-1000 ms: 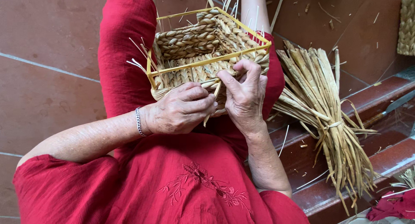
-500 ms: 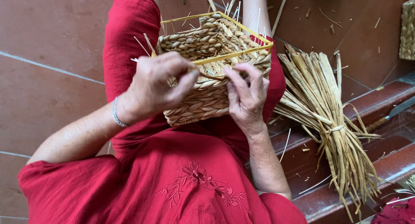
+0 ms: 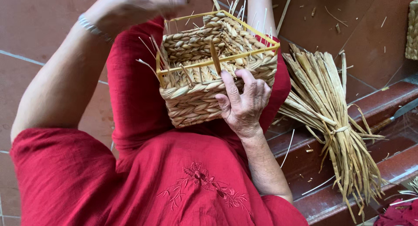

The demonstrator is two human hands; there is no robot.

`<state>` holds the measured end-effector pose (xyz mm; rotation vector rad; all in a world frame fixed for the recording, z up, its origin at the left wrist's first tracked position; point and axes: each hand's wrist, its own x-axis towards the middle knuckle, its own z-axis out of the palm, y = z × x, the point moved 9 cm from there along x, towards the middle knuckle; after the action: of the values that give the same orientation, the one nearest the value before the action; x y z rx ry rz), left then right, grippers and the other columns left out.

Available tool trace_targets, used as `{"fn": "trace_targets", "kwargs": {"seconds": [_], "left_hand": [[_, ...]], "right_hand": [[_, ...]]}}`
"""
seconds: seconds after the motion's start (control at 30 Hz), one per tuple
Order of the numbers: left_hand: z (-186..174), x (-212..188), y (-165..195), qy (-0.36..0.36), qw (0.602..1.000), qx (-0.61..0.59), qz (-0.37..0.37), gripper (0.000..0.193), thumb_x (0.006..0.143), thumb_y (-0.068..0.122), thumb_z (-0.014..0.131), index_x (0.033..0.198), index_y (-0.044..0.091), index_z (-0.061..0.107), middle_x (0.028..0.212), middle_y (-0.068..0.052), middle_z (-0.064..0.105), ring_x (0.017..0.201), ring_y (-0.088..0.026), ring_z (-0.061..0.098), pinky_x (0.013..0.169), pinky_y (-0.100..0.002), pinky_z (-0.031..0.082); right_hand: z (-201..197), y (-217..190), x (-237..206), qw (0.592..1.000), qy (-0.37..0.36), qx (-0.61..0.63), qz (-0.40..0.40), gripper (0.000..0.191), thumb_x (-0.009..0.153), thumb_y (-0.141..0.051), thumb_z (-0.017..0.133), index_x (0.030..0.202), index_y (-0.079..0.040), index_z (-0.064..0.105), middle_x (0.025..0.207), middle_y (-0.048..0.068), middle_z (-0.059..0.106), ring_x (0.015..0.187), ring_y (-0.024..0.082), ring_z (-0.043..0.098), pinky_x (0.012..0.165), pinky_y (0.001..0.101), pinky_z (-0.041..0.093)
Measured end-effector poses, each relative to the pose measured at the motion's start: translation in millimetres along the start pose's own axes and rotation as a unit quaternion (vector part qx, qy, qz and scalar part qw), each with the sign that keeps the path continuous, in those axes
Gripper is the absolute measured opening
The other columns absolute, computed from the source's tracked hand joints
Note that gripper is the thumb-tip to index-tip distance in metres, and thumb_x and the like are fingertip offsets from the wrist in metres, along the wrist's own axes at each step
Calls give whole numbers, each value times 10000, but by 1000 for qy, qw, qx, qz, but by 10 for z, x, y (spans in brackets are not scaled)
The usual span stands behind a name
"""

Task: The person sits on the floor weaving dried water hyacinth strips around a rectangular basket frame, tucking and tightening strands along the rim and sides by hand. They pull new strands from a bundle beside them and work the weave around the basket walls to extend it.

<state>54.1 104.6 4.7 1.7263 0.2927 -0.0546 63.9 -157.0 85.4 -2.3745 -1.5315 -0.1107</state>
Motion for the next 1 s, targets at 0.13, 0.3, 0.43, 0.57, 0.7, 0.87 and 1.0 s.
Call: {"fn": "trace_targets", "kwargs": {"seconds": [0.13, 0.3, 0.43, 0.57, 0.7, 0.87, 1.0], "left_hand": [[573, 106, -291, -202, 976, 85, -17, 548, 781, 300, 853, 1244, 52, 698, 1037, -62, 771, 943, -167, 720, 854, -313, 577], [1336, 132, -209, -348, 928, -132, -11, 551, 799, 288, 836, 1274, 51, 692, 1037, -53, 780, 964, -141, 721, 861, -305, 606], [1409, 74, -171, -325, 902, -276, -61, 385, 935, 198, 770, 1229, -47, 730, 1003, -87, 782, 916, -137, 735, 851, -300, 610], [1410, 46, -269, -280, 903, -289, -150, 241, 992, 141, 631, 1129, -42, 708, 924, -114, 785, 806, -152, 775, 779, -304, 653], [1451, 42, -401, -261, 893, -276, -239, 176, 944, 105, 593, 1105, 36, 620, 786, -120, 742, 656, -177, 729, 630, -327, 607], [1260, 205, -315, -167, 949, -249, -96, 332, 895, 93, 692, 1205, 77, 573, 797, -24, 658, 697, -94, 659, 616, -283, 585], [1120, 195, -243, -145, 987, -72, 13, 252, 923, 171, 762, 1133, 124, 630, 869, -29, 686, 857, -129, 670, 739, -297, 584]], "right_hand": [[10, -18, 9, 1000, 0, -22, 10, 514, 1125, -563, 404, 1345, -177, 663, 1276, 94, 547, 1087, 289, 542, 989, 489, 398], [40, -7, 17, 999, -6, -29, 17, 537, 1111, -590, 405, 1322, -163, 652, 1267, 103, 537, 1111, 304, 539, 990, 496, 391], [39, 4, -27, 1000, -3, -26, 16, 554, 1108, -591, 408, 1365, -158, 638, 1312, 106, 547, 1098, 294, 535, 981, 493, 394], [-15, 34, -121, 999, 4, 38, 29, 508, 1124, -520, 486, 1411, -116, 597, 1433, 104, 540, 1149, 287, 537, 1019, 483, 410], [-61, -62, -174, 998, 31, 46, 7, 353, 1123, -411, 579, 1393, -186, 608, 1554, 139, 466, 1220, 295, 524, 1071, 466, 410], [-40, -124, -191, 1000, 9, 20, 8, 334, 1114, -372, 626, 1409, -213, 623, 1555, 177, 447, 1214, 313, 512, 1072, 481, 408], [-24, -127, -191, 1000, -5, 12, 11, 329, 1109, -384, 627, 1399, -229, 621, 1555, 175, 439, 1232, 319, 510, 1079, 512, 400]]}}
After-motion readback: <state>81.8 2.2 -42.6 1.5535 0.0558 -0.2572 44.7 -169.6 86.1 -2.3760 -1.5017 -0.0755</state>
